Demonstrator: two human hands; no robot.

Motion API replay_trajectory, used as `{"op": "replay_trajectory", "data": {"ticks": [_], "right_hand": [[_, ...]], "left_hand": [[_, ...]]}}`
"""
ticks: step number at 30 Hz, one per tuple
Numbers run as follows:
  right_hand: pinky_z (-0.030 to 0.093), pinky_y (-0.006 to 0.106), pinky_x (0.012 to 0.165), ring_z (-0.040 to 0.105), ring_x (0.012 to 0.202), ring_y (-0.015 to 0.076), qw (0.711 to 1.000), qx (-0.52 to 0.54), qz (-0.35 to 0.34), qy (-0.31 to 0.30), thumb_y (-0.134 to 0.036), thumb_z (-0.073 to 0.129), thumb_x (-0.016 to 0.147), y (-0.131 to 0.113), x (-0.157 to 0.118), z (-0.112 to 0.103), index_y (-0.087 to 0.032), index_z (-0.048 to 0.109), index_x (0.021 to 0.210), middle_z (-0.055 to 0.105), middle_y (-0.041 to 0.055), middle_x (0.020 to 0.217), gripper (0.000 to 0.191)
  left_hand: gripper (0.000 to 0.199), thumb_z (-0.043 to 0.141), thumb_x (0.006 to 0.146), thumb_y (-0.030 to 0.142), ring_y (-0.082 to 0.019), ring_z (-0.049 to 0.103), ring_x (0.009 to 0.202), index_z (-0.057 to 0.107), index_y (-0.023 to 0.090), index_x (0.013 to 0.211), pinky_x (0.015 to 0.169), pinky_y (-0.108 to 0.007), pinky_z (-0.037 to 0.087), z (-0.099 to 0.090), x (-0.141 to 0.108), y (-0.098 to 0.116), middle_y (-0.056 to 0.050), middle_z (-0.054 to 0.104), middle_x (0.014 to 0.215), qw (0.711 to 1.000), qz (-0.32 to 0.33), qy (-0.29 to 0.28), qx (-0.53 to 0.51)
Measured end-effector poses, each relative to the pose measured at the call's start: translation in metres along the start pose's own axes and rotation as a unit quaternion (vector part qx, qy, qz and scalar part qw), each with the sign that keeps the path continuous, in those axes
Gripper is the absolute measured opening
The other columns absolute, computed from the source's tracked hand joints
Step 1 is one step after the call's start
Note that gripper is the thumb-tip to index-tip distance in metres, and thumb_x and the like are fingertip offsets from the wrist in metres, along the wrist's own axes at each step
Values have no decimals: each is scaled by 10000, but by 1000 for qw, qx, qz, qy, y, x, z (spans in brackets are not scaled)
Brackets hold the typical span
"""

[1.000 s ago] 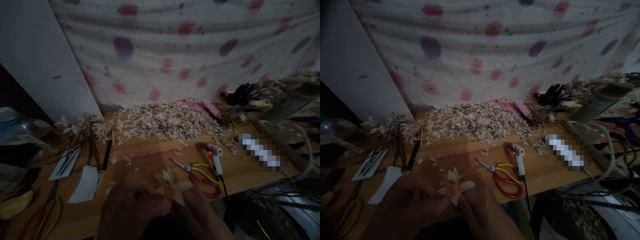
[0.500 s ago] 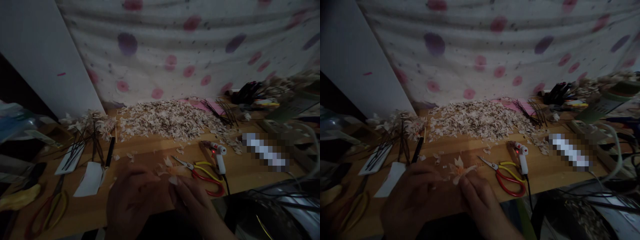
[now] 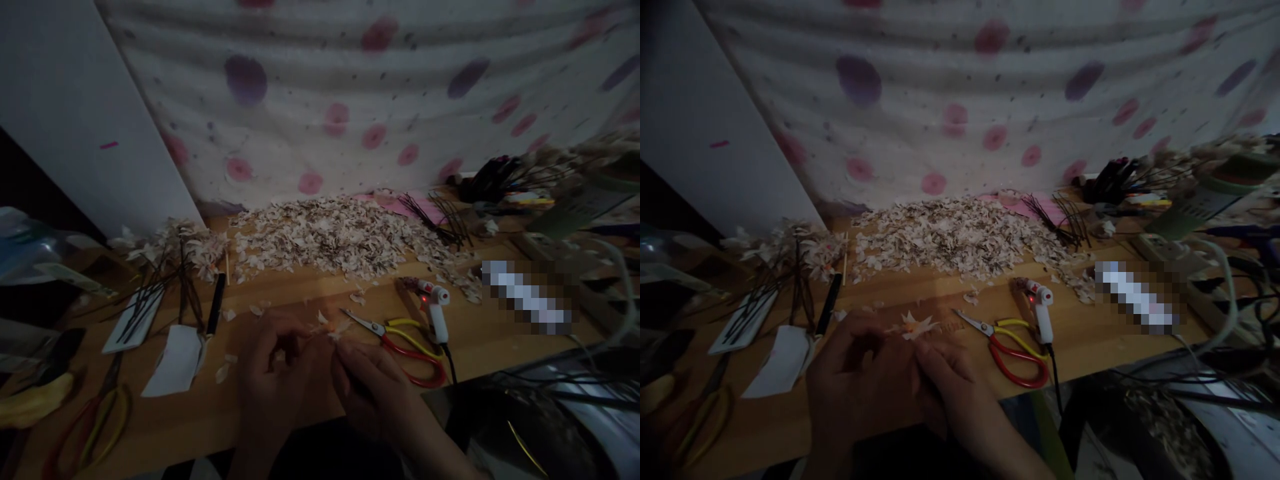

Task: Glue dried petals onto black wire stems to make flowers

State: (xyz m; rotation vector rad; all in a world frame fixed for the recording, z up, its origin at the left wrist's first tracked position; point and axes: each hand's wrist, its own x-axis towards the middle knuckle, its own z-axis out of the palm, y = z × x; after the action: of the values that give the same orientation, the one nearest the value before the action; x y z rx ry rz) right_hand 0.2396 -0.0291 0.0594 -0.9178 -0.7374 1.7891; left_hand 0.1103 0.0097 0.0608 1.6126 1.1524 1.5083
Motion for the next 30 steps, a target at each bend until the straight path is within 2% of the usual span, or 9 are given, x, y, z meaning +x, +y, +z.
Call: {"op": "replay_trajectory", "data": {"ticks": [3,8,13,15,19,21,25,30], "right_hand": [[149,152,295,196,298,16,1000,1,-4,2,-633,603,846,-1,1,1,-183,512,625,318,-118,385,510],[142,169,301,213,307,31,1000,-13,-3,18,-673,593,826,0,2,1,-198,499,633,304,-119,381,521],[158,209,347,247,352,47,998,-55,-18,19,-679,545,855,3,1,0,-203,499,663,329,-101,437,515],[172,215,370,269,391,52,997,-62,-23,27,-670,562,851,3,0,1,-202,488,664,342,-91,481,510],[252,199,447,317,515,61,989,-116,-78,55,-579,577,895,0,-3,3,-186,483,667,366,-65,605,465],[240,202,445,303,519,64,986,-134,-85,51,-575,555,910,-1,-5,4,-187,471,661,361,-64,604,468],[179,221,402,269,460,63,985,-151,-71,48,-624,548,887,-5,-9,9,-200,447,624,328,-75,522,508],[162,211,371,215,393,48,996,-82,-15,32,-671,575,840,-7,-12,12,-213,444,647,281,-105,468,514]], "left_hand": [[153,712,802,146,-98,536,617,606,255,782,528,-192,450,-2,-1,-1,64,566,737,1000,-8,-26,-8],[148,728,783,155,-76,530,612,626,262,770,575,-148,449,2,-8,6,84,587,691,999,-38,23,-24],[186,808,688,185,-72,546,611,654,265,754,591,-142,453,8,-14,9,87,622,694,986,-139,56,-75],[194,830,662,205,-86,580,635,661,253,743,598,-153,472,10,-14,8,71,649,707,977,-173,52,-114],[194,837,642,199,-78,615,627,670,242,731,603,-129,500,11,-12,5,73,661,673,960,-219,73,-158],[205,843,631,178,-63,603,600,667,235,719,584,-108,494,12,-12,4,80,647,650,956,-220,71,-182],[238,867,609,146,-72,623,618,674,227,721,588,-121,517,10,-13,-1,68,665,669,948,-213,22,-235],[181,844,677,194,-78,636,615,706,259,775,589,-139,529,4,-15,-9,53,692,681,943,-206,1,-262]]}}
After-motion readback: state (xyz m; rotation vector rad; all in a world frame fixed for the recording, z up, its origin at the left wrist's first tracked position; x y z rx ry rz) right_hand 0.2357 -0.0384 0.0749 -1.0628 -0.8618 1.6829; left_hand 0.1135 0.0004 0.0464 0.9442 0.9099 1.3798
